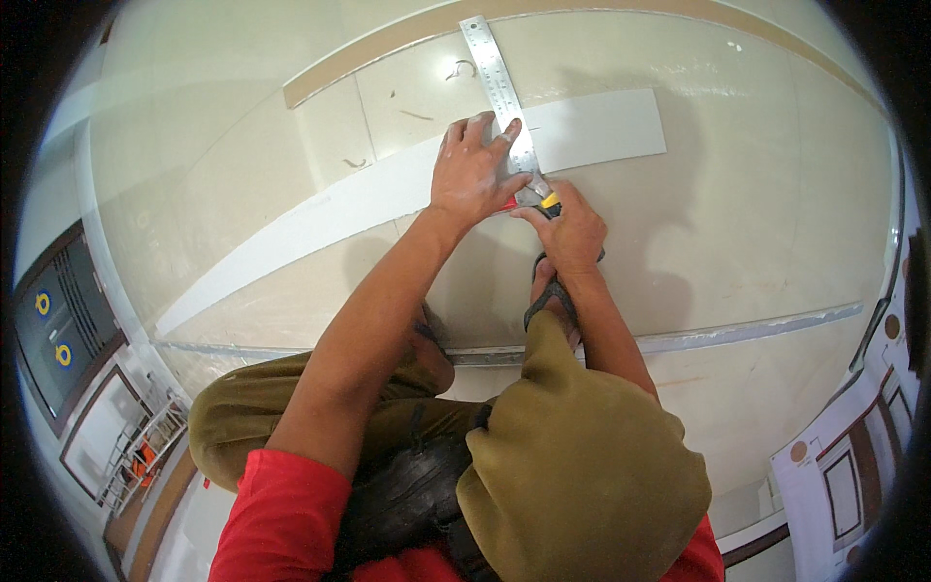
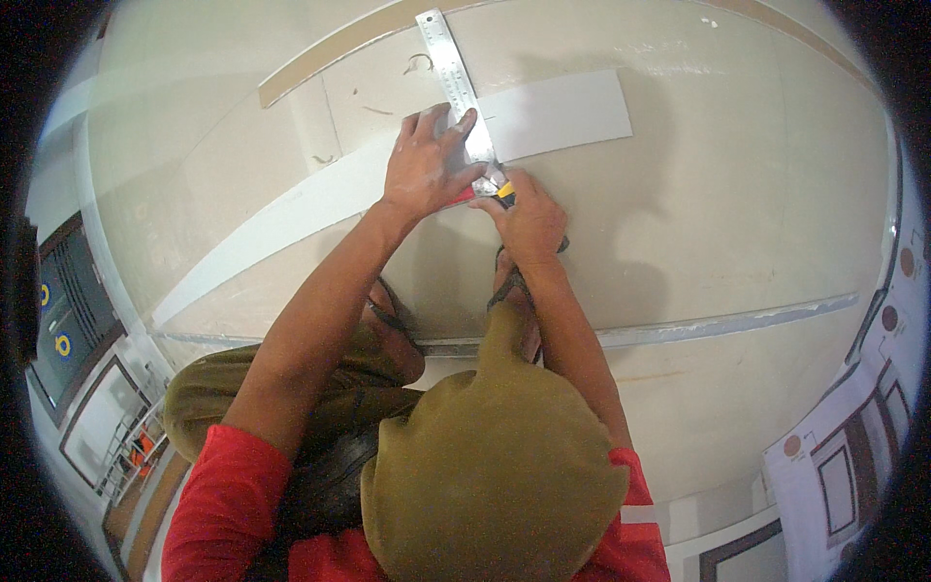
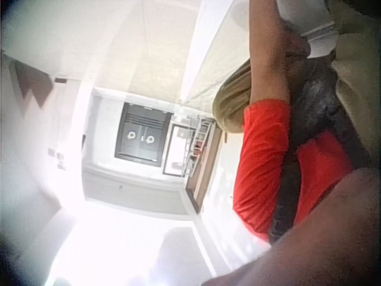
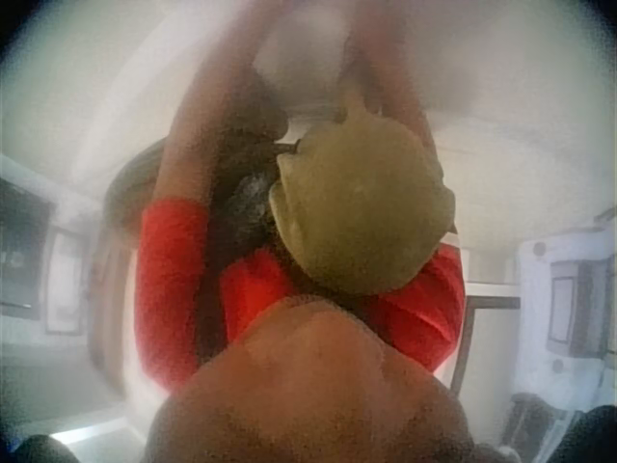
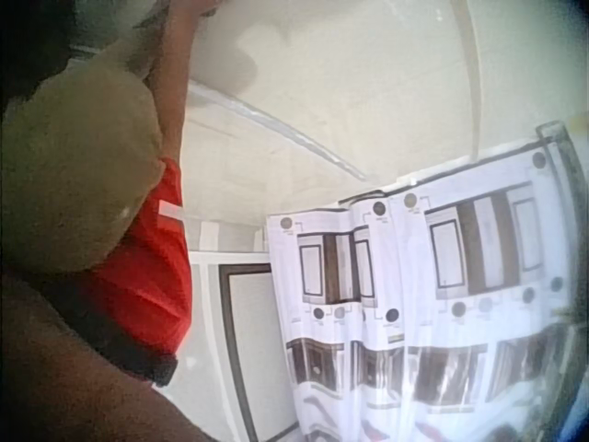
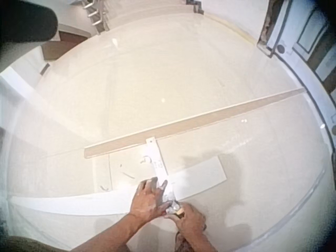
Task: The person cuts a strip of drywall using a utility knife, then measures and marks another piece of material with a measuring tape and pencil before using a square and utility knife to cut it.
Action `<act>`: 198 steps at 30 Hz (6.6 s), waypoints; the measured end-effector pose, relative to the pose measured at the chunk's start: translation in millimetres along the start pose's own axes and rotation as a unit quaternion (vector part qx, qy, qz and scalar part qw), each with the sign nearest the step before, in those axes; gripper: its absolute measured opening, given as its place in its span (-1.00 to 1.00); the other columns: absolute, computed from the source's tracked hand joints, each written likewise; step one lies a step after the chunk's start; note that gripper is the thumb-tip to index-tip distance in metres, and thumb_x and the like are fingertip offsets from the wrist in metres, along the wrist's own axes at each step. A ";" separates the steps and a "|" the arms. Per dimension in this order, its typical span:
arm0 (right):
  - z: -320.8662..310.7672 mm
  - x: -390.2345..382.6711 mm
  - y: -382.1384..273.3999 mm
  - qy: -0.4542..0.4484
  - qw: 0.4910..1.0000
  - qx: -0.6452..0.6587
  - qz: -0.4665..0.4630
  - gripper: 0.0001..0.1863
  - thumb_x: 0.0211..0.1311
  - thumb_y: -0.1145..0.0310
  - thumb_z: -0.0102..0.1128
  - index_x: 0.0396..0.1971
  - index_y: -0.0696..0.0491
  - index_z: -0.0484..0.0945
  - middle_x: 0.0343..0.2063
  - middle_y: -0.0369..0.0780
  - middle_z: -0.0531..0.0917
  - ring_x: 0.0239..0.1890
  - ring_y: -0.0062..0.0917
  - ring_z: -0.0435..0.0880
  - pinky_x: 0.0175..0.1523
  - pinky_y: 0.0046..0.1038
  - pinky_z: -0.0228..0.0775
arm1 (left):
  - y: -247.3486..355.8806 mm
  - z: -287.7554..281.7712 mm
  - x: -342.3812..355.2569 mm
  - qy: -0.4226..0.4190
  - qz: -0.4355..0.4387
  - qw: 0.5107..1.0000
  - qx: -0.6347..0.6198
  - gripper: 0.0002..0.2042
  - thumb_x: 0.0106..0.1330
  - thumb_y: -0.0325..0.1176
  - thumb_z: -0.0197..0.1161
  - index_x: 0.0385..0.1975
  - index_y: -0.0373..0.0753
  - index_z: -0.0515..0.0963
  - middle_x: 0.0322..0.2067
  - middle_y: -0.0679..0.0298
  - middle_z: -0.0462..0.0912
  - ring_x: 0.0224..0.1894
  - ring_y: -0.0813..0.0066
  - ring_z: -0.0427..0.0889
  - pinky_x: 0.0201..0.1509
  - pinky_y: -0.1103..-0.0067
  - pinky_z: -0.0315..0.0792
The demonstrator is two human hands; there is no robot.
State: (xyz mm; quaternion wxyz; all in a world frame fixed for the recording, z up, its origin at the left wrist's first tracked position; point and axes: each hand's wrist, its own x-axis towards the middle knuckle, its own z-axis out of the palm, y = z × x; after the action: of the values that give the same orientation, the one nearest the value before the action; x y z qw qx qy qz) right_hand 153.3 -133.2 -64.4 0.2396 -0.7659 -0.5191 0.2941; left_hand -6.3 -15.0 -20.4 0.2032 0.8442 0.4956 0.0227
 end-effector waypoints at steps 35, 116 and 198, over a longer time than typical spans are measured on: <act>-75.5 45.2 -23.6 -0.144 0.875 0.412 0.210 -0.54 0.53 0.16 0.22 0.25 0.13 0.52 -0.34 -0.23 0.72 -0.48 -0.64 0.63 -0.41 -0.49 0.52 | 3.4 -5.6 2.1 -0.030 -0.057 0.998 -0.012 -0.26 0.11 0.07 0.60 0.37 0.11 0.60 0.33 0.13 0.49 0.38 0.06 0.43 0.48 0.17 0.36; -64.8 8.0 -31.3 -0.163 0.973 0.145 0.072 -0.51 0.56 0.35 0.01 0.40 0.10 0.53 0.12 0.17 0.72 0.14 -0.11 0.76 0.27 -0.28 0.50 | 6.1 -11.9 5.6 -0.055 -0.088 0.995 -0.011 -0.27 0.11 0.05 0.62 0.37 0.16 0.60 0.30 0.14 0.48 0.39 0.09 0.42 0.46 0.20 0.40; -66.3 -11.4 -9.2 -0.148 0.974 0.154 0.071 -0.54 0.60 0.30 0.03 0.36 0.14 0.58 -0.26 -0.06 0.76 -0.22 -0.48 0.71 -0.03 -0.36 0.57 | 13.2 -3.9 6.4 -0.029 -0.099 0.994 -0.037 -0.25 0.08 -0.05 0.64 0.38 0.18 0.60 0.31 0.14 0.49 0.37 0.06 0.45 0.48 0.23 0.40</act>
State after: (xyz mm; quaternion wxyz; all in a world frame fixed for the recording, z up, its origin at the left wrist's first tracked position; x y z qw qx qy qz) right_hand 190.3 -144.8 -8.7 0.2538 -0.7025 -0.4417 0.4970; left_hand 6.9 -14.0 -13.0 0.2501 0.7832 0.5692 -0.0032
